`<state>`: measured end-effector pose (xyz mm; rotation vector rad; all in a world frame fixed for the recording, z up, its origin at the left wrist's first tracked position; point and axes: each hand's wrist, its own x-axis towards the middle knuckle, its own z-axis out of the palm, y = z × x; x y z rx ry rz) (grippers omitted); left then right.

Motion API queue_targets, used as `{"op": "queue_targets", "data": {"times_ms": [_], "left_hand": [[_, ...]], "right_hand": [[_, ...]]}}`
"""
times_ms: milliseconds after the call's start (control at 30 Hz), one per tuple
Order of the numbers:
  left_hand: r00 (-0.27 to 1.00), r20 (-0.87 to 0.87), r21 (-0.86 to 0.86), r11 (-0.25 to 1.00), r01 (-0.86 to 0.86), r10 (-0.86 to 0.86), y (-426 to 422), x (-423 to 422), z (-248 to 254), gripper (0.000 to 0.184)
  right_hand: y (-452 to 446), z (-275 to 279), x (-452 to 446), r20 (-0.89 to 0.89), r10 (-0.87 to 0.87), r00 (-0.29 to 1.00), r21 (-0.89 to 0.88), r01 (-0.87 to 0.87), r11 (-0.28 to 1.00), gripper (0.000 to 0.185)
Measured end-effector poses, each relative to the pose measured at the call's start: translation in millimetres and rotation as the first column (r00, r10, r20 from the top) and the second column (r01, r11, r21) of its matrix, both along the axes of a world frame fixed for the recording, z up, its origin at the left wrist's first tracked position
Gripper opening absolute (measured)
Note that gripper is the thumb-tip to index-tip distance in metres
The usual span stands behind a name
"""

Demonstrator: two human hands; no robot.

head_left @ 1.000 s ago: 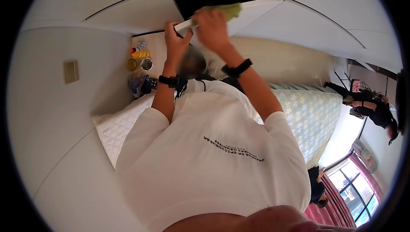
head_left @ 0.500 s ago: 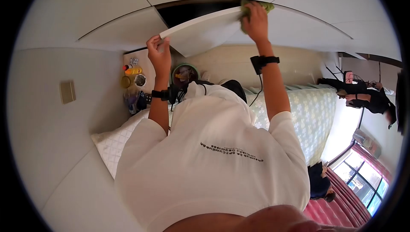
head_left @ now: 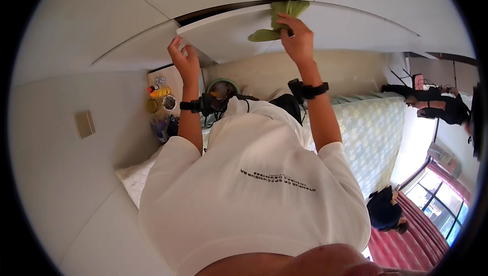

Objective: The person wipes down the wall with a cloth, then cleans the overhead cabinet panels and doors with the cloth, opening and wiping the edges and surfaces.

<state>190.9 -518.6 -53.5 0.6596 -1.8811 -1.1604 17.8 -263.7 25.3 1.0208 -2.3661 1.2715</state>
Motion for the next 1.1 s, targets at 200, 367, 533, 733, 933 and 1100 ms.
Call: {"op": "queue_targets", "data": {"times_ms": [200, 367, 533, 733, 933, 1100], "left_hand": [[0.993, 0.006, 0.074, 0.990, -0.120, 0.119, 0.2, -21.3, -4.1, 0.043], [0.990, 0.018, 0.078, 0.986, -0.144, 0.143, -9.4, -31.7, -0.3, 0.044], [0.963, 0.033, 0.047, 0.962, -0.268, 0.267, 1.1, -42.5, 1.2, 0.046], [0.922, 0.017, -0.097, 0.919, -0.382, 0.386, 49.3, -65.3, 38.7, 0.048], [0.939, -0.042, -0.168, 0.924, -0.344, 0.342, 79.8, -75.8, 68.1, 0.038], [0.963, -0.141, -0.422, 0.866, -0.267, 0.229, 87.6, -104.2, 112.6, 0.034]], "right_hand": [[68.8, 28.6, 8.8, -0.028, -0.102, 0.994, -0.134, 0.097, 0.986, 0.028], [112.5, 34.3, 7.7, 0.067, -0.080, 0.995, -0.246, 0.094, 0.965, 0.027], [146.5, 32.4, -58.4, 0.190, -0.442, 0.877, -0.433, 0.479, 0.764, 0.033], [129.3, 21.6, -90.9, 0.049, -0.348, 0.936, -0.243, 0.349, 0.905, 0.031], [128.6, -26.1, -125.4, 0.056, -0.240, 0.969, -0.112, 0.245, 0.963, 0.030], [174.5, -32.5, -158.5, -0.039, -0.233, 0.972, -0.021, 0.232, 0.972, 0.029]]}}
